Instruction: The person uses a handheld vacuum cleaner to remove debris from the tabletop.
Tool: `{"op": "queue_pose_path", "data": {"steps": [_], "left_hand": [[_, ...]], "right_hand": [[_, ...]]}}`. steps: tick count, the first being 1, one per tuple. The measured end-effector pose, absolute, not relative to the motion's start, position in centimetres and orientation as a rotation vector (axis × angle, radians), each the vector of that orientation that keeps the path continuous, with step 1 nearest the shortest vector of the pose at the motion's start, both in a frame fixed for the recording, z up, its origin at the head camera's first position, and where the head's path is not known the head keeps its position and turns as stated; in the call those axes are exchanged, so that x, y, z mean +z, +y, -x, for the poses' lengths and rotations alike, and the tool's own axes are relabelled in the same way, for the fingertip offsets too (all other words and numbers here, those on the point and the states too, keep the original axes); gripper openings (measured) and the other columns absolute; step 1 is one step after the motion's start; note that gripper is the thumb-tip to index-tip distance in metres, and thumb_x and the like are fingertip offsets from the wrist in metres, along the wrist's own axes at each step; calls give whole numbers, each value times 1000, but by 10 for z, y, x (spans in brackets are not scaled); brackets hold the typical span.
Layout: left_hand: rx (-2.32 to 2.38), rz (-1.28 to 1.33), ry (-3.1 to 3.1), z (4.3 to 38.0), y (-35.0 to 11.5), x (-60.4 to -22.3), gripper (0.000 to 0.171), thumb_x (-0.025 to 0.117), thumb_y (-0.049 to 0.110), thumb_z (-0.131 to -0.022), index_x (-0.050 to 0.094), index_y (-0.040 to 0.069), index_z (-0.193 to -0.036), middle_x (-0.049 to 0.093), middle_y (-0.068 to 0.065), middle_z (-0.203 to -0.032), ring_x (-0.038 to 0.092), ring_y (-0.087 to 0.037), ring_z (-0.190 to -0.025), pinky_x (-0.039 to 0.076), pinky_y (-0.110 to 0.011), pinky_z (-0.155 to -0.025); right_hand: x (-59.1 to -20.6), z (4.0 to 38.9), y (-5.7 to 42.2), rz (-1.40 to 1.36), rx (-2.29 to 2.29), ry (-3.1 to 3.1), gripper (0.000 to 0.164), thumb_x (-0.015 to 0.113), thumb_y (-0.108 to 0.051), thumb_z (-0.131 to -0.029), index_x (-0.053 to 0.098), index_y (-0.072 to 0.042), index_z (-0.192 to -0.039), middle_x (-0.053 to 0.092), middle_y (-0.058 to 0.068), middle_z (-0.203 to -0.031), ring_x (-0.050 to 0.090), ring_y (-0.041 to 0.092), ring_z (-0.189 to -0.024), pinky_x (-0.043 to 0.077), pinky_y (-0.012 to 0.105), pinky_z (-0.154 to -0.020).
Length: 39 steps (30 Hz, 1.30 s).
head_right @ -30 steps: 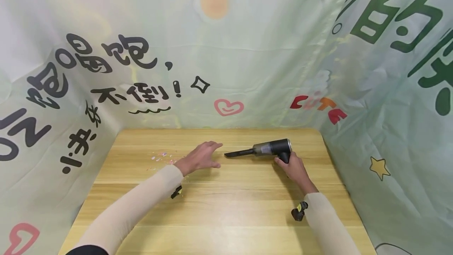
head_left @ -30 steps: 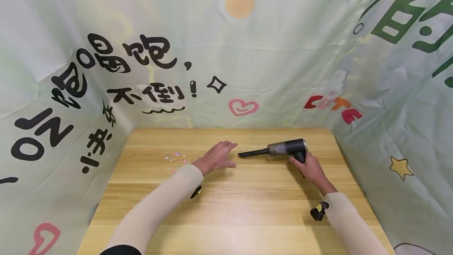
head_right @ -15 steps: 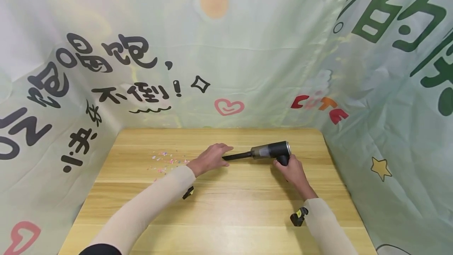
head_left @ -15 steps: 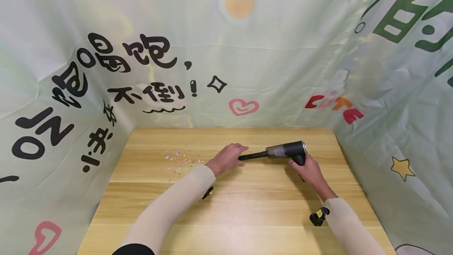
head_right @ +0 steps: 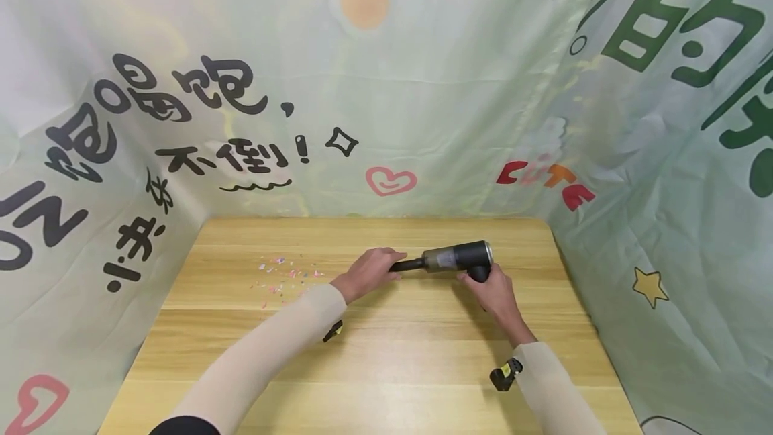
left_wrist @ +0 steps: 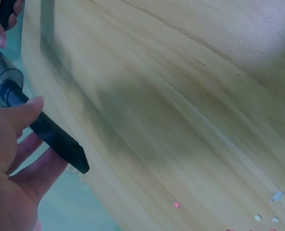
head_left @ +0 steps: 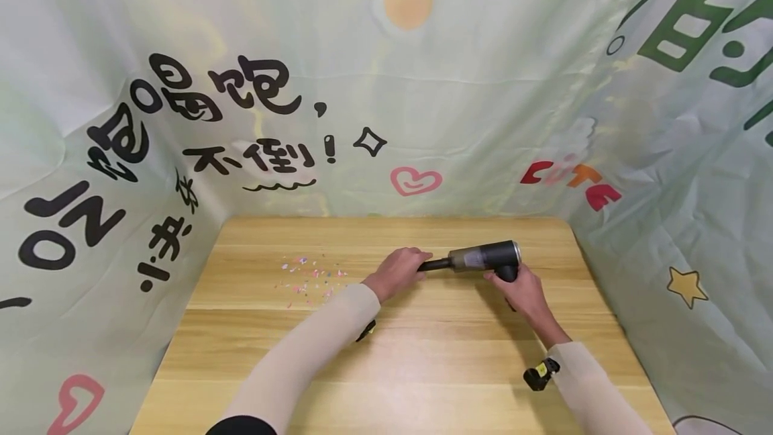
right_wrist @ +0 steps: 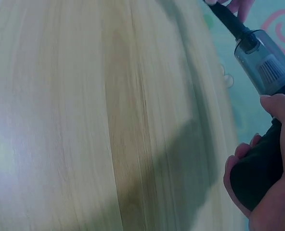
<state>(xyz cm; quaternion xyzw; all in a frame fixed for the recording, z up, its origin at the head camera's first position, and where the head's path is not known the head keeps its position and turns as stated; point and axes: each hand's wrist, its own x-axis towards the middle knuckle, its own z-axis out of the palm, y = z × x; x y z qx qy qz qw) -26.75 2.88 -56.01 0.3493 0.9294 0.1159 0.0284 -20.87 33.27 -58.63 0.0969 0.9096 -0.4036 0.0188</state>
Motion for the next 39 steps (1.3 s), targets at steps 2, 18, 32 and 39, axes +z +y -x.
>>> {"op": "queue_pose_path", "data": {"steps": [2,18,32,39], "left_hand": [[285,-1125,2925,267,31,-561,30,71,26,-100,72,18,-129,76,-2,-117,73,-15,-100,59,-26,-82],[-182,-1239,3044,249,41,-569,21,63,13,-104,77,18,-120,75,-1,-106,68,-15,-81,56,-22,-61],[-166,-1271,3077,238,38,-588,22,62,8,-104,78,12,-118,77,-5,-105,74,-15,-86,60,-22,-66],[-132,-1264,3087,235,35,-598,21,64,7,-103,78,12,-118,77,-6,-104,74,-15,-87,60,-21,-66]], "right_hand": [[-586,207,330,-303,-1271,2819,53,76,-48,-92,53,-3,-107,59,5,-60,57,19,-48,48,35,-47],[-593,191,317,-343,-1412,2652,32,74,-27,-92,59,1,-98,67,6,-64,64,19,-55,55,32,-54],[-597,180,306,-434,-1436,2540,51,82,-50,-86,60,-5,-78,57,1,-54,55,16,-47,48,32,-48],[-599,178,298,-432,-1367,2592,39,77,-35,-91,64,-2,-77,60,2,-53,59,17,-47,49,31,-48]]}}
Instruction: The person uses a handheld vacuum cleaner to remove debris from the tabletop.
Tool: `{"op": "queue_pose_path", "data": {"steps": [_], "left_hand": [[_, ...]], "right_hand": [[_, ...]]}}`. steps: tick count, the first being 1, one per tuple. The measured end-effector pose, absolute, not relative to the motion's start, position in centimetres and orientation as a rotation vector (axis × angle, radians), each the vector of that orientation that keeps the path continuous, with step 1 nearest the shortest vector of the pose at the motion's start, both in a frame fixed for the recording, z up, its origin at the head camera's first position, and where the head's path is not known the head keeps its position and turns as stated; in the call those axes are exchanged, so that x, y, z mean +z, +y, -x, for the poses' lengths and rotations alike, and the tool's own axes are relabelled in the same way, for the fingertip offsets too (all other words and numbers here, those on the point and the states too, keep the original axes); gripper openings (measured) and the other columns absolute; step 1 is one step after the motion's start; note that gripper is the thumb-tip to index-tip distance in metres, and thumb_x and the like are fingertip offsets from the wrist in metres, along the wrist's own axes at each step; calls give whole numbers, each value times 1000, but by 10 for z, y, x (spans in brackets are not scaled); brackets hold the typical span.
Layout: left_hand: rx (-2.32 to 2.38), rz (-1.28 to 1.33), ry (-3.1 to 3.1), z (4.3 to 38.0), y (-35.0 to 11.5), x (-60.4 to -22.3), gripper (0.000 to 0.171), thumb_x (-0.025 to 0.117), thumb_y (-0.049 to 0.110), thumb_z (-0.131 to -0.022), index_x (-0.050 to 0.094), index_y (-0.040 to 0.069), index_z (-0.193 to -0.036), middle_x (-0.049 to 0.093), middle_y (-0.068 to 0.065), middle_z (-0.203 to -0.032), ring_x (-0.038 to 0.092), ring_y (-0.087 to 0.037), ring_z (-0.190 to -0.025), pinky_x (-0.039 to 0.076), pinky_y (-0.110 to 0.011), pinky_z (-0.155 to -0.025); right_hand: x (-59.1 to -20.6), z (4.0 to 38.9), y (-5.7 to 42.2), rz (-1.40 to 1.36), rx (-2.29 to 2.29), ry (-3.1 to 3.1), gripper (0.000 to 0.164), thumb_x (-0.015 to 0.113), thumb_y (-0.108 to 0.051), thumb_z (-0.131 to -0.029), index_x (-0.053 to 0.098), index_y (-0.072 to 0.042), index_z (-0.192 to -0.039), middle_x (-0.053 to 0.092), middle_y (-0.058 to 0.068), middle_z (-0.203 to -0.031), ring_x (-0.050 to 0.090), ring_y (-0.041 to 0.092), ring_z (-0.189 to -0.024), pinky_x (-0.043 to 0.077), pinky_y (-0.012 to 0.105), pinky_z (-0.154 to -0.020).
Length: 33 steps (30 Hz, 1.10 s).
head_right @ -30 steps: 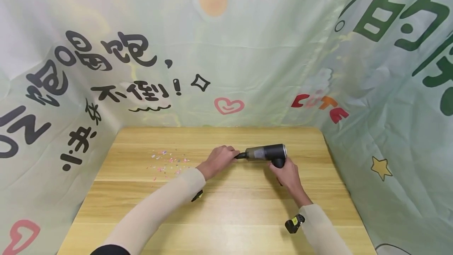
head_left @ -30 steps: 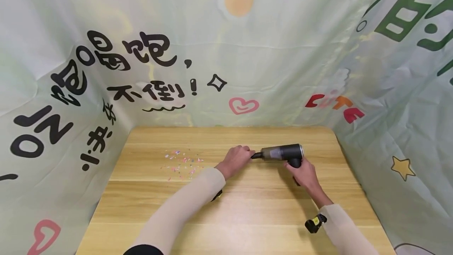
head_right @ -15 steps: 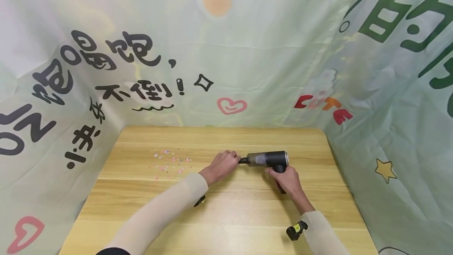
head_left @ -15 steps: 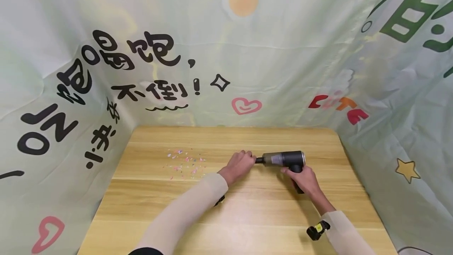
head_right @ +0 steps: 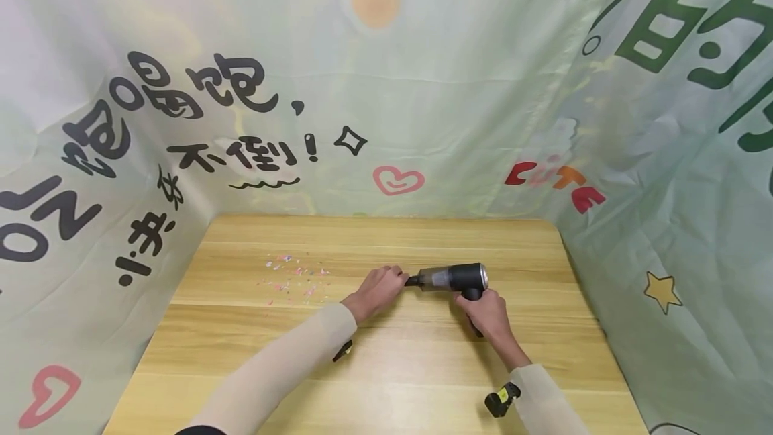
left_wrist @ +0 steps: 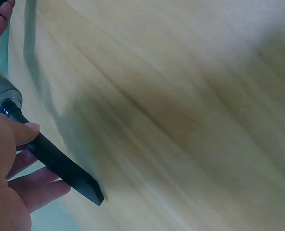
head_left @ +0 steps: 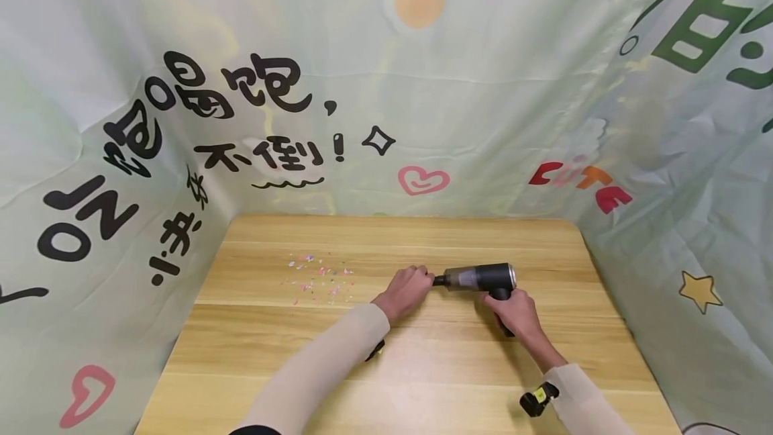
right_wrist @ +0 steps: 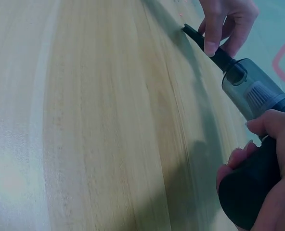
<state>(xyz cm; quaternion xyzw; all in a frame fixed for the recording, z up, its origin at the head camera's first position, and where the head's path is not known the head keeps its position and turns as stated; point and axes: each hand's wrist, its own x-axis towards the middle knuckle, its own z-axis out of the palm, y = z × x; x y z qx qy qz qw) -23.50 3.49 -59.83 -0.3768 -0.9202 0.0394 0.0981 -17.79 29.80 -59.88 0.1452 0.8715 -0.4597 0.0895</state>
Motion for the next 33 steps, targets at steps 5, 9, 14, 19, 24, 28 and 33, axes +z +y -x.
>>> {"op": "queue_pose_path", "data": {"steps": [5,9,14,19,24,28,33], "left_hand": [[146,1082,-2711,236,33,-605,21,64,5,-102,78,11,-115,76,-5,-101,73,-15,-83,58,-20,-62],[171,1069,-2705,237,32,-607,19,65,2,-101,79,11,-110,75,-4,-95,72,-14,-80,58,-20,-60],[243,1070,-2671,235,33,-608,16,67,1,-98,78,12,-103,72,-2,-88,68,-11,-74,55,-16,-56],[301,1041,-2620,235,33,-611,16,68,1,-97,77,13,-102,71,1,-85,65,-8,-71,52,-15,-53],[307,1013,-2592,237,34,-616,16,67,1,-98,77,12,-106,73,1,-88,67,-8,-73,54,-14,-56],[315,993,-2586,239,34,-616,16,67,2,-98,76,11,-106,73,1,-88,69,-8,-74,54,-14,-56],[337,980,-2571,241,34,-616,16,66,3,-99,77,13,-104,74,1,-88,70,-9,-75,55,-15,-57]], "right_hand": [[-599,179,294,-416,-1375,2593,35,75,-32,-91,66,-1,-76,63,3,-54,62,18,-50,50,31,-52],[-601,180,292,-434,-1388,2559,36,73,-31,-92,66,1,-76,61,3,-51,61,19,-47,50,32,-49],[-605,180,288,-493,-1389,2510,32,70,-26,-90,64,2,-76,59,3,-50,58,17,-43,50,32,-46],[-608,180,286,-500,-1386,2496,31,68,-26,-89,63,0,-74,58,3,-50,58,17,-43,50,32,-46],[-611,183,285,-514,-1381,2491,33,67,-27,-90,64,1,-74,59,3,-51,58,18,-43,50,33,-47],[-612,184,283,-524,-1377,2503,35,67,-29,-91,66,2,-74,59,3,-50,58,18,-43,50,33,-47],[-614,185,282,-534,-1346,2532,36,67,-30,-90,67,0,-71,60,3,-49,59,18,-42,50,33,-46]]}}
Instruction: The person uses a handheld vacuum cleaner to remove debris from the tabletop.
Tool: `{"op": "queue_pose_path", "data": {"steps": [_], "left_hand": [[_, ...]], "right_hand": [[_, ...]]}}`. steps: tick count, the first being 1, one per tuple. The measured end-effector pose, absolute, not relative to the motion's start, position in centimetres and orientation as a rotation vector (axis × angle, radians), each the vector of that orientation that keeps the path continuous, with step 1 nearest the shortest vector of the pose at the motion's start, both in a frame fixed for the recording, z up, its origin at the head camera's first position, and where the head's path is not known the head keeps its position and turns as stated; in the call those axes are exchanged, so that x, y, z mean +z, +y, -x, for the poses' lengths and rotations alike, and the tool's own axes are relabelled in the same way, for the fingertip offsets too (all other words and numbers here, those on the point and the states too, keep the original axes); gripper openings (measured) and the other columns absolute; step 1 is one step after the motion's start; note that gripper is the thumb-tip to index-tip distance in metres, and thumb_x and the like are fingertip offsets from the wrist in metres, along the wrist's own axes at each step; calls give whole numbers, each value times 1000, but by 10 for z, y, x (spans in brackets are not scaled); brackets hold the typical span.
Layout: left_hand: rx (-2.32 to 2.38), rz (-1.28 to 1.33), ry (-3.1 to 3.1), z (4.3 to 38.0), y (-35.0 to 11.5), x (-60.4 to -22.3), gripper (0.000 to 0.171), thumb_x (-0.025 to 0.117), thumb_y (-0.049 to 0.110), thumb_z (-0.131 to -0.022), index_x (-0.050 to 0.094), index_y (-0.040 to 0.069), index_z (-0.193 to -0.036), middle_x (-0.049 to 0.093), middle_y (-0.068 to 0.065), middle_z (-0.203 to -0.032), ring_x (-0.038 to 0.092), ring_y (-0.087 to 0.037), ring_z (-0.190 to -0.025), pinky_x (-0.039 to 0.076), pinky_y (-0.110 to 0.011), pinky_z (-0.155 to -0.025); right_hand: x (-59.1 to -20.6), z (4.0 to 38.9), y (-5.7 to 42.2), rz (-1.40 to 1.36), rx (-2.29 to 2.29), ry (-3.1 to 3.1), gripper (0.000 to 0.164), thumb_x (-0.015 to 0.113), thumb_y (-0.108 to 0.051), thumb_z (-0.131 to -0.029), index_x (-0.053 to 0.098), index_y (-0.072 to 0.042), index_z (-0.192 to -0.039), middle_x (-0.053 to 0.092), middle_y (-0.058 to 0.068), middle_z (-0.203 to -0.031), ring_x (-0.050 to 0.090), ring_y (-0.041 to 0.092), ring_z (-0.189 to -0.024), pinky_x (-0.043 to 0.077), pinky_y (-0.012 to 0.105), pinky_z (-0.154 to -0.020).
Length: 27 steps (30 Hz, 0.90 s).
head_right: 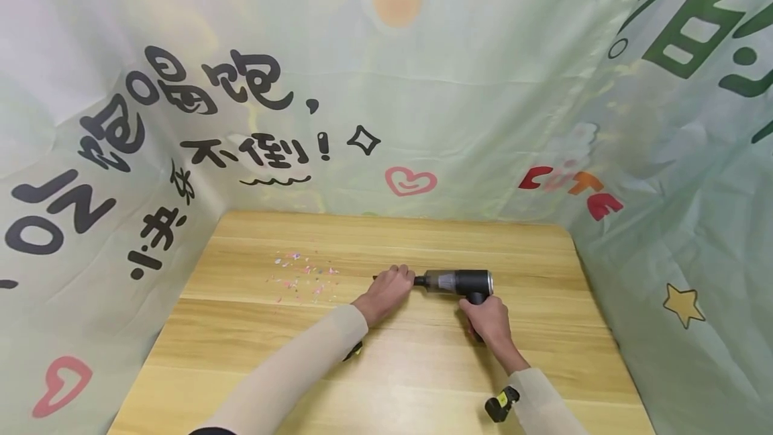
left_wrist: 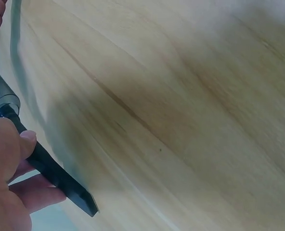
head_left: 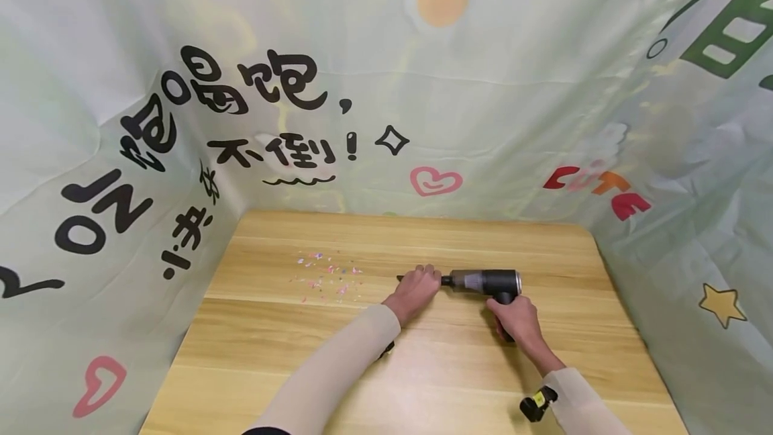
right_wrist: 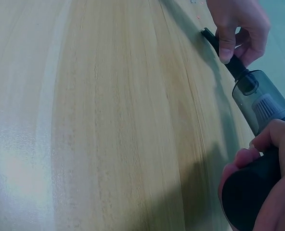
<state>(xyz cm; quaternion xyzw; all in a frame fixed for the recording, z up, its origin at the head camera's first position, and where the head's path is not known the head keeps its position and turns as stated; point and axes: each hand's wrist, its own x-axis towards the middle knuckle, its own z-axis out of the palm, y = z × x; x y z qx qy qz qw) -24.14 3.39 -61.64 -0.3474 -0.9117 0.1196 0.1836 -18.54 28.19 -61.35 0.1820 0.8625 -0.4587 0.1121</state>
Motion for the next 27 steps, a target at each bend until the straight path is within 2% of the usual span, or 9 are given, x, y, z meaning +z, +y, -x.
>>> {"op": "queue_pose_path", "data": {"steps": [6,16,27], "left_hand": [[328,988,-2554,243,33,-618,16,65,4,-100,78,13,-104,74,1,-89,71,-9,-75,56,-16,-58],[383,1004,-2578,245,27,-615,17,66,5,-100,76,13,-111,74,2,-94,70,-8,-78,57,-14,-63],[398,994,-2605,250,17,-615,18,66,3,-100,75,12,-113,74,1,-97,71,-8,-80,57,-14,-64]], "right_hand": [[-615,188,282,-540,-1333,2542,36,68,-30,-89,67,0,-70,59,2,-48,58,17,-42,49,33,-45],[-613,191,276,-541,-1397,2466,36,71,-30,-91,65,4,-79,60,4,-51,59,16,-43,52,33,-46],[-609,195,265,-532,-1387,2479,38,72,-31,-90,65,4,-78,58,1,-49,56,16,-41,50,32,-45]]}}
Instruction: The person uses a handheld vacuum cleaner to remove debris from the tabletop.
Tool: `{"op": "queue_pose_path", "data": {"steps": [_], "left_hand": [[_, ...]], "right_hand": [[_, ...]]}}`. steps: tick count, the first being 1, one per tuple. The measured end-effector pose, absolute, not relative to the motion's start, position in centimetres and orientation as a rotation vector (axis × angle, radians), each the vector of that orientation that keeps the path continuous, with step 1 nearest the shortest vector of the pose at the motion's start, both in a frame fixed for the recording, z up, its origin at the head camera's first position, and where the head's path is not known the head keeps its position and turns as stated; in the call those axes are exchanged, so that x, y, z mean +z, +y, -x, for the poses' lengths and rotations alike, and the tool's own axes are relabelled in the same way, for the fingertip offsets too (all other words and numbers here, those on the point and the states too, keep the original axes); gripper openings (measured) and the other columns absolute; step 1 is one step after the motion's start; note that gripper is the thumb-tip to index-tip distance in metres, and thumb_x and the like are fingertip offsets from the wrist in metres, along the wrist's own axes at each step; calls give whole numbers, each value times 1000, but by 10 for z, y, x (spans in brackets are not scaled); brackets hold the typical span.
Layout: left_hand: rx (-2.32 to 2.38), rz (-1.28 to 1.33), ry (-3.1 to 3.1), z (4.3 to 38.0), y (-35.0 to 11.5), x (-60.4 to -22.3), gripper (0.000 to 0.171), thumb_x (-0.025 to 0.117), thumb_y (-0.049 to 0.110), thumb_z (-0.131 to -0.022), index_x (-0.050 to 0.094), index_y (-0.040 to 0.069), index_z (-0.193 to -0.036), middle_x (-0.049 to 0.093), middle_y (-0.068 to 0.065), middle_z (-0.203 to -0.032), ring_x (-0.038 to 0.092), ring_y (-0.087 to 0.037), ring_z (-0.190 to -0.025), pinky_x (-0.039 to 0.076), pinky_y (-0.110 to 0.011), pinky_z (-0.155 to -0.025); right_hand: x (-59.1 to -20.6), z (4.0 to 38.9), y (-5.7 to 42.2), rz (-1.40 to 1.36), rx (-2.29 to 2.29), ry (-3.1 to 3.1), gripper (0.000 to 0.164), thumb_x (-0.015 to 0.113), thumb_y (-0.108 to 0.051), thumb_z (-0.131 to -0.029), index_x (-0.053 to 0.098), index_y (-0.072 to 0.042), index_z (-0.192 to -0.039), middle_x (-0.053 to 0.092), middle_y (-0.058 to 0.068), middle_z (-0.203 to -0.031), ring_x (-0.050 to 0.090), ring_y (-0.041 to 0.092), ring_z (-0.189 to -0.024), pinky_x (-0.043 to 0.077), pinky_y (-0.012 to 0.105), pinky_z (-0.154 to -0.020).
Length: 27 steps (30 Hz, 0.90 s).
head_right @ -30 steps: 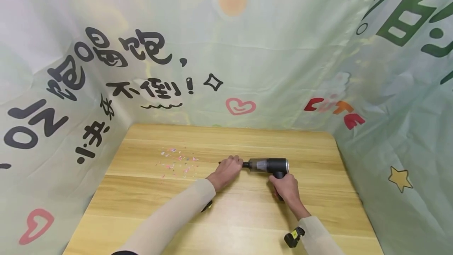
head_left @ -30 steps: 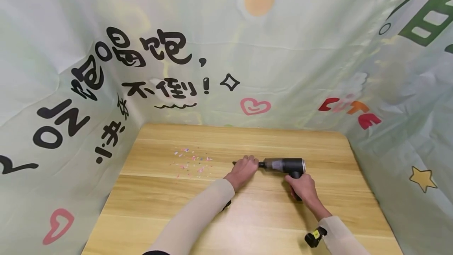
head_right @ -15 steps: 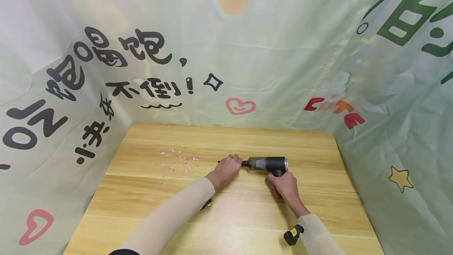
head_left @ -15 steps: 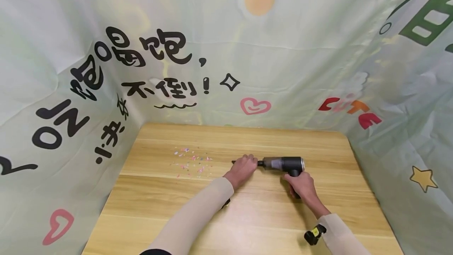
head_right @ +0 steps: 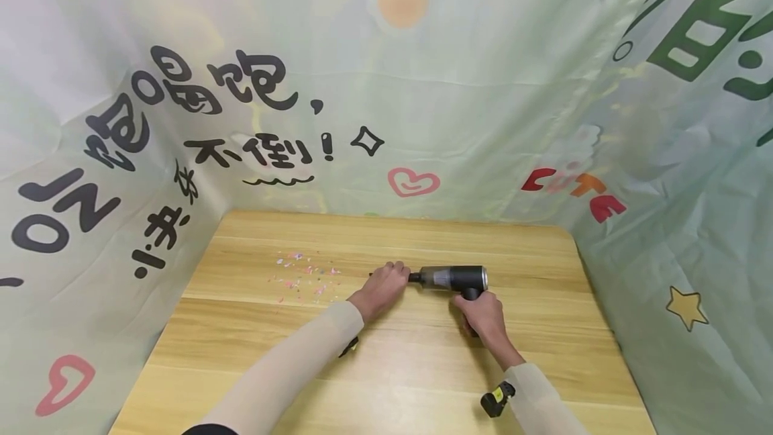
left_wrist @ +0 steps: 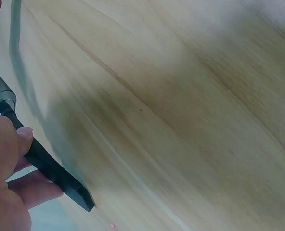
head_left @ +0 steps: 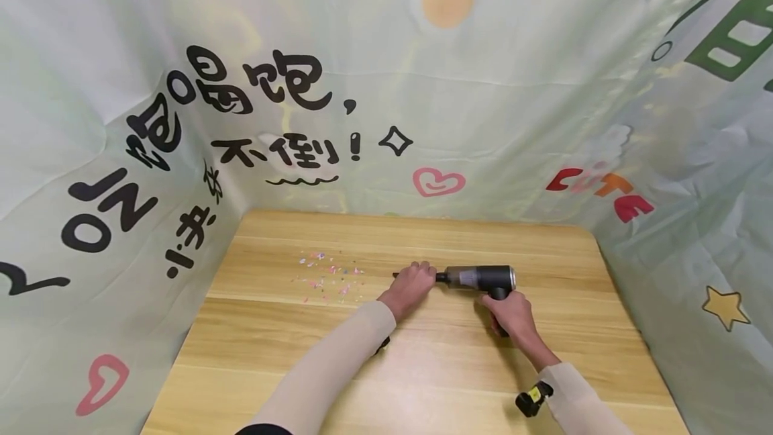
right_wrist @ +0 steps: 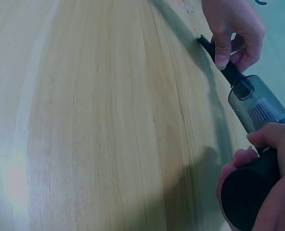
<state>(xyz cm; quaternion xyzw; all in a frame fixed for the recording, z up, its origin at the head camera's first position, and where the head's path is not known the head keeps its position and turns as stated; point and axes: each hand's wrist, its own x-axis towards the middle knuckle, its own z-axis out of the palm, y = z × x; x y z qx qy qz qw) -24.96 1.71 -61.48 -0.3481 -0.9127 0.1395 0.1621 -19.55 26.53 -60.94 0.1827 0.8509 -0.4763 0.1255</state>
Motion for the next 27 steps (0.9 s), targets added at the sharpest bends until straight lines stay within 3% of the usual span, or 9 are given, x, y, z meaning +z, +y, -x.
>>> {"op": "queue_pose_path", "data": {"steps": [6,27], "left_hand": [[398,992,-2610,252,10,-615,19,65,1,-99,75,12,-112,74,1,-98,70,-8,-79,57,-13,-63],[346,944,-2669,261,-12,-614,18,63,0,-100,73,10,-111,73,-1,-97,70,-10,-79,57,-14,-62]], "right_hand": [[-605,195,258,-523,-1425,2464,40,74,-32,-91,65,3,-71,58,2,-47,57,16,-40,50,32,-46],[-604,204,234,-468,-1457,2491,39,73,-29,-90,66,3,-70,57,2,-45,55,15,-37,49,31,-44]]}}
